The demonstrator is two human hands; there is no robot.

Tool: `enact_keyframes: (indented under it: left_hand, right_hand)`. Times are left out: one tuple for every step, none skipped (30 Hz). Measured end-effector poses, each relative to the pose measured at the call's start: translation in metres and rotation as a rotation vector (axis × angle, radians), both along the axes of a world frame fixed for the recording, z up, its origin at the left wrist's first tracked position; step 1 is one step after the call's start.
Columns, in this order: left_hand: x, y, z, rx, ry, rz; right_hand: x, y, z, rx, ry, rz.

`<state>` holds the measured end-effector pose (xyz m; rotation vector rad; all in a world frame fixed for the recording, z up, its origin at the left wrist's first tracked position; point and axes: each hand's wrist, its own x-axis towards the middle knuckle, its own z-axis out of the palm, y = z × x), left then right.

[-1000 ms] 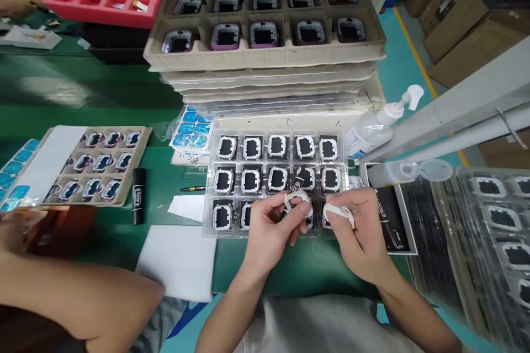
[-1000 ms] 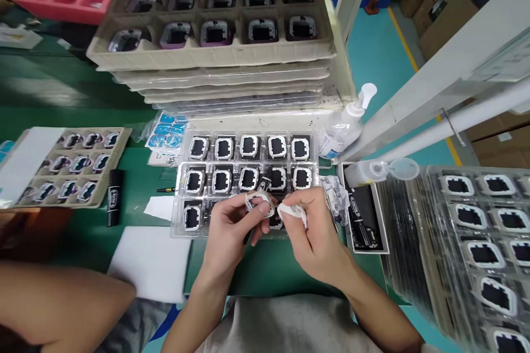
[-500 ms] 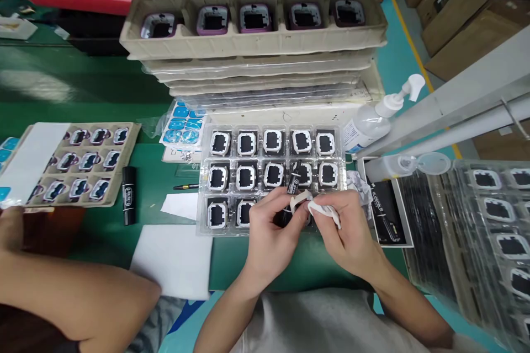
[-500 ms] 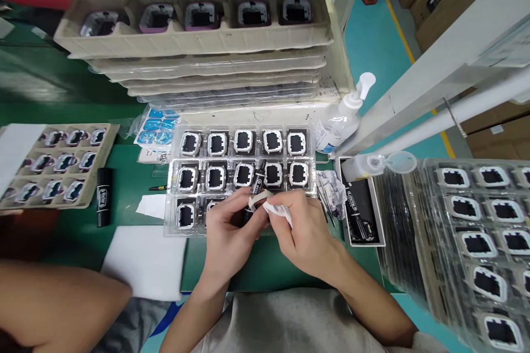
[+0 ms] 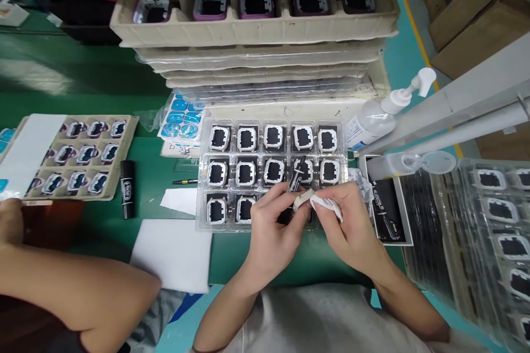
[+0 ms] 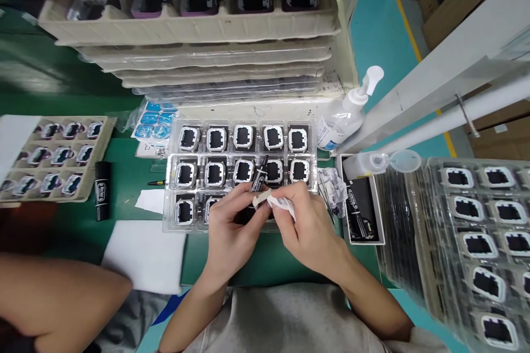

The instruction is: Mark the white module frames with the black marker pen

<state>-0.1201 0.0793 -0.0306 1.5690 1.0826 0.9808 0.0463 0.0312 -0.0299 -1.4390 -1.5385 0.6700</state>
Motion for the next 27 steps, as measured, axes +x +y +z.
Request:
enact_keyframes:
  left_hand:
    - [0.000,0.000,0.000,0.004,0.004,0.001]
    - [0.000,0.000,0.000,0.007,0.008,0.002]
    - [0.000,0.000,0.000,0.011,0.013,0.003]
    - [0.000,0.000,0.000,0.015,0.018,0.003]
    - [-0.001,0.000,0.000,0.020,0.025,0.002]
    - [-0.001,-0.001,0.000,0.026,0.034,0.000]
    - [-0.001,-0.001,-0.001,0.034,0.043,-0.001]
    - [-0.002,-0.001,-0.001,0.046,0.052,-0.005]
    - [-0.002,-0.001,-0.001,0.061,0.059,-0.011]
    - [-0.002,-0.001,-0.001,0.072,0.066,-0.017]
    - [-0.002,-0.001,-0.001,0.074,0.071,-0.019]
    - [-0.002,-0.001,-0.001,0.069,0.074,-0.012]
    - [-0.002,-0.001,0.000,0.059,0.076,0.004]
    - [-0.001,0.000,0.000,0.044,0.074,0.027]
    - [-0.001,0.002,0.001,0.025,0.067,0.053]
    - [0.000,0.003,0.003,0.002,0.051,0.073]
    - [0.000,0.005,0.004,-0.030,0.020,0.083]
    - [0.000,0.006,0.005,-0.082,-0.028,0.082]
    - [0.000,0.007,0.006,-0.156,-0.092,0.074]
    - [-0.001,0.008,0.006,-0.241,-0.166,0.063]
    - [-0.001,0.009,0.007,-0.329,-0.238,0.052]
    - [-0.002,0.009,0.006,-0.407,-0.301,0.044]
    - [-0.004,0.010,0.006,-0.470,-0.350,0.040]
    - [-0.005,0.010,0.005,-0.512,-0.383,0.039]
    - [-0.006,0.010,0.004,-0.535,-0.404,0.045]
    - [-0.007,0.010,0.003,-0.545,-0.417,0.051]
    - [-0.008,0.010,0.003,-0.550,-0.424,0.059]
  right_hand:
    - [0.000,0.000,0.000,-0.001,0.002,-0.002]
    - [0.000,0.000,-0.001,-0.001,0.002,-0.003]
    - [0.001,0.001,-0.002,0.001,0.001,-0.004]
    - [0.001,0.002,-0.002,0.004,-0.001,-0.003]
    - [0.002,0.002,-0.003,0.006,-0.004,-0.005]
    - [0.001,0.003,-0.003,0.006,-0.012,-0.008]
    - [0.000,0.004,-0.002,0.016,-0.026,-0.009]
    - [-0.001,0.004,0.000,0.031,-0.051,-0.004]
    - [-0.004,0.003,0.004,0.049,-0.086,0.008]
    - [-0.008,0.002,0.008,0.074,-0.127,0.034]
    - [-0.012,-0.001,0.013,0.110,-0.165,0.076]
    - [-0.016,-0.004,0.019,0.145,-0.195,0.130]
    - [-0.019,-0.007,0.024,0.177,-0.212,0.182]
    - [-0.021,-0.011,0.028,0.197,-0.215,0.224]
    - [-0.022,-0.014,0.031,0.211,-0.205,0.248]
    - [-0.021,-0.017,0.031,0.215,-0.182,0.255]
    - [-0.019,-0.019,0.029,0.203,-0.142,0.245]
    - [-0.016,-0.020,0.025,0.177,-0.084,0.227]
    - [-0.013,-0.020,0.020,0.147,-0.006,0.209]
    - [-0.010,-0.020,0.014,0.111,0.087,0.197]
    - [-0.008,-0.018,0.009,0.077,0.190,0.186]
    - [-0.007,-0.016,0.004,0.048,0.300,0.182]
    - [-0.007,-0.014,0.000,0.030,0.418,0.191]
    - [-0.008,-0.011,-0.001,0.023,0.534,0.215]
    - [-0.009,-0.008,-0.001,0.023,0.637,0.248]
    - [-0.010,-0.004,0.000,0.023,0.714,0.283]
    - [-0.011,-0.001,0.001,0.014,0.769,0.310]
